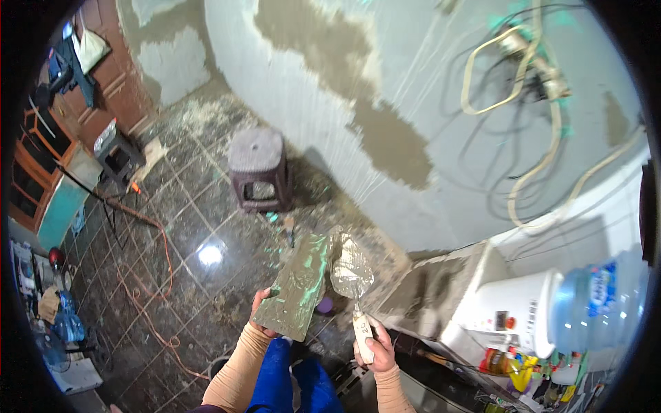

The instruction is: Applying and smoothing plaster or cement mixture onto a wall surface using a trowel.

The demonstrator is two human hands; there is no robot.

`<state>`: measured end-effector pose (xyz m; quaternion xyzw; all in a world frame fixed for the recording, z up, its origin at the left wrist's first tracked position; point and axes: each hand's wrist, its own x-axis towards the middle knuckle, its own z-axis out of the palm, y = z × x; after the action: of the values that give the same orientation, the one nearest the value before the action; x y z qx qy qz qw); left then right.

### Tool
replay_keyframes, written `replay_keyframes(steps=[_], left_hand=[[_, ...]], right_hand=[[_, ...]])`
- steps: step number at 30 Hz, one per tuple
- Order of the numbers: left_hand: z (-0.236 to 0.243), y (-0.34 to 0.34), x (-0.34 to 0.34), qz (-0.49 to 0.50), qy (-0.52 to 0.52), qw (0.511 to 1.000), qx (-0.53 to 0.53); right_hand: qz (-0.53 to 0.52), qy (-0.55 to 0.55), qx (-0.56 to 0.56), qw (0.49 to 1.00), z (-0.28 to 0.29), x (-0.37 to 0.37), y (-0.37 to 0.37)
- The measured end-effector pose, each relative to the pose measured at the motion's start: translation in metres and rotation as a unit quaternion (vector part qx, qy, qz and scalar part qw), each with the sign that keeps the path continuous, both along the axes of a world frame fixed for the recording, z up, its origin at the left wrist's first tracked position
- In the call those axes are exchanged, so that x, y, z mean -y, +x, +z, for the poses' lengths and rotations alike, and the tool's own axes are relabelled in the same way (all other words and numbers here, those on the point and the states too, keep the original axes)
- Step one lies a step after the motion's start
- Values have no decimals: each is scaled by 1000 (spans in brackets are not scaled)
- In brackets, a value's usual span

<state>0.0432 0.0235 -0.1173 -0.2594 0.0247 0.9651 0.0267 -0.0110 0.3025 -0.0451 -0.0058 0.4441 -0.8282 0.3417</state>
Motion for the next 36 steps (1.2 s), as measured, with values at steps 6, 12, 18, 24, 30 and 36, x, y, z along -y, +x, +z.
replay_keyframes(steps=[6,12,18,24,30,36], left_hand=[[191,-45,-26,-82,54,978,-184],[311,-35,-48,-79,-3,967,-241],[386,-26,-55,-102,-57,939,-324],[420,-17,-47,-66,-45,936,-344],[426,-15,-49,-81,-32,946,-311],[433,-19,-34,-46,-33,959,-277]], right_hand=[[-40,261,-344,901,155,-17,-14],[-108,413,-605,672,231,-19,2],[-157,421,-670,591,270,-37,5],[-167,401,-668,604,289,-50,19],[-171,403,-669,601,298,-60,26],[-165,427,-655,601,296,-74,38]])
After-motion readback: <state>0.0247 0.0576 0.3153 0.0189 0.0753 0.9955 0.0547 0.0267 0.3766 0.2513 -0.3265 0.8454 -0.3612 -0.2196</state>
